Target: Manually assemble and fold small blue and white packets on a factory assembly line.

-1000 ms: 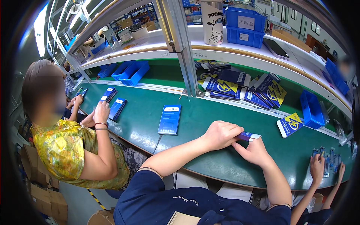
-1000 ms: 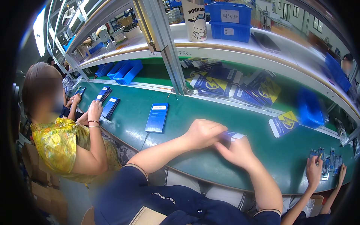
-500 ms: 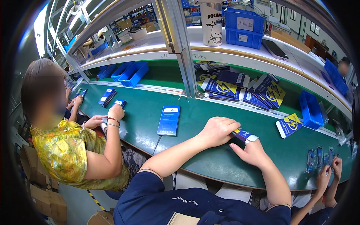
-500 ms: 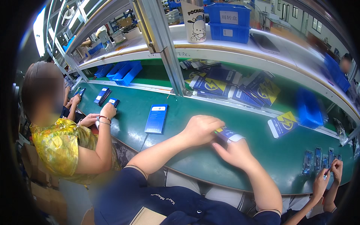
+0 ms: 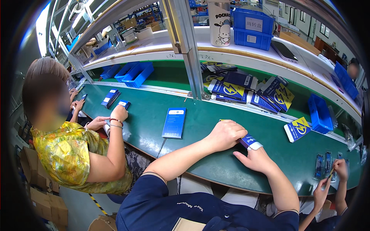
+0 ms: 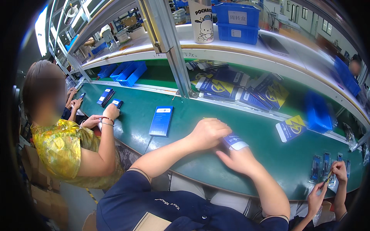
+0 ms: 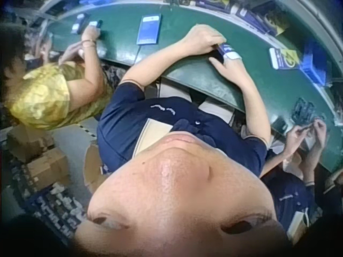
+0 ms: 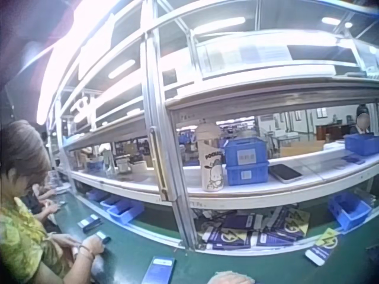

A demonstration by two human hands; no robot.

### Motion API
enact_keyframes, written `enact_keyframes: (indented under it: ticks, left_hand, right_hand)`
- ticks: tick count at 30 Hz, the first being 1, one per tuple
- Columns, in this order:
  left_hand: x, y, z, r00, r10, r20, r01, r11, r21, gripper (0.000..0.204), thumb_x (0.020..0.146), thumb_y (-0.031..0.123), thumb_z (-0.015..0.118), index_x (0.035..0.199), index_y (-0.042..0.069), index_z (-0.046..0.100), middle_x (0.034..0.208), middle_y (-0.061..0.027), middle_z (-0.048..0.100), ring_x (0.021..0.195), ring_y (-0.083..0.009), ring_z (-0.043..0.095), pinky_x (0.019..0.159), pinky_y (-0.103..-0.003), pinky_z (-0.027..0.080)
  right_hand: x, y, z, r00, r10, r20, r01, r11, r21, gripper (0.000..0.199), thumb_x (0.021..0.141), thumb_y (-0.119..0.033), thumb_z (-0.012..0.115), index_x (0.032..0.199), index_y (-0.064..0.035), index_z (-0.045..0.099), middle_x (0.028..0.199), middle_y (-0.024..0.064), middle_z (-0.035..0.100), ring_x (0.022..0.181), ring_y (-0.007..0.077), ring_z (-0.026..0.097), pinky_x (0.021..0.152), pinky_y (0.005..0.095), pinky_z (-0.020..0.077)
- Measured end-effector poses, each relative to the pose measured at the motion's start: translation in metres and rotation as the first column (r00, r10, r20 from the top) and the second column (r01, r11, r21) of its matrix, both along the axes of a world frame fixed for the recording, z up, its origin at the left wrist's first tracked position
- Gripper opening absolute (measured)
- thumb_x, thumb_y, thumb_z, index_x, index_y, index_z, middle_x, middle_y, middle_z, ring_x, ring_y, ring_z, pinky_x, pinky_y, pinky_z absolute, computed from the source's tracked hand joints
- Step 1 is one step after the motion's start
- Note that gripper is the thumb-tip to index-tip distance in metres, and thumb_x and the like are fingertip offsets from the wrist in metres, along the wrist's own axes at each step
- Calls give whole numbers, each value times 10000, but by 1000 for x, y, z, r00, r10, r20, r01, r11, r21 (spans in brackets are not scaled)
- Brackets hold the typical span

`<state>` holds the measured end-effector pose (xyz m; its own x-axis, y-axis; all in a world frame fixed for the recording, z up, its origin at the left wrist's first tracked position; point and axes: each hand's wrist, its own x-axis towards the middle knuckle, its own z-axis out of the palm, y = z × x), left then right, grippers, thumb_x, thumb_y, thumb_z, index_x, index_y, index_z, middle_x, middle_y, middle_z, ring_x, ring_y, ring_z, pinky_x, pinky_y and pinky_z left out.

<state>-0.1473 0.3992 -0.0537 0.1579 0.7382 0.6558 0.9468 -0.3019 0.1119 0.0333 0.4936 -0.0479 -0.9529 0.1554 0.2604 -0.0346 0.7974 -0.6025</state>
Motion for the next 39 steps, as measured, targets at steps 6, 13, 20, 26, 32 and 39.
enact_keyframes:
  ticks: [6,13,20,26,32,39]
  left_hand:
    - [11,0,13,998,26,51,-32,992,122,313,670,82,767,975,86,698,970,-79,726,937,-247,704,879,-391,539]
    - [13,-6,7,995,-67,79,71,996,-50,377,687,86,745,1061,78,698,1037,-102,731,993,-269,704,833,-377,559]
    - [0,-3,11,999,-22,26,24,995,-99,319,644,26,687,961,57,703,956,-102,747,898,-257,734,766,-364,581]
    - [7,7,16,999,29,-18,-28,998,50,421,627,-35,680,1039,48,703,979,-118,748,967,-270,728,804,-374,587]
    - [-3,1,6,1000,12,5,-10,985,-171,398,633,-39,695,1022,44,704,1001,-136,744,984,-280,721,854,-387,580]
    - [-3,3,1,999,17,35,-13,994,-107,424,636,-67,682,1045,40,707,1008,-133,744,1003,-288,717,871,-390,577]
  right_hand:
    - [1,-1,4,998,-30,54,32,999,-22,476,883,-264,716,1237,18,567,1168,225,629,1084,397,612,934,445,490]
    - [4,-4,5,999,18,27,-18,1000,-13,423,881,-270,709,1171,18,600,1130,229,634,1059,407,616,911,460,493]
    - [-3,1,-7,999,22,-33,-21,999,50,467,887,-280,703,1243,-4,579,1186,226,621,1086,428,598,934,463,491]
    - [2,2,-4,999,-23,-26,25,995,91,454,888,-296,701,1212,1,586,1145,228,629,1061,418,609,910,461,501]
    - [5,2,-6,993,-22,-113,39,988,152,436,891,-303,692,1204,-13,603,1115,210,645,1006,400,636,869,456,520]
    - [7,2,-9,994,-65,-89,79,982,170,439,886,-295,696,1209,-11,602,1113,209,649,1006,400,640,865,459,522]
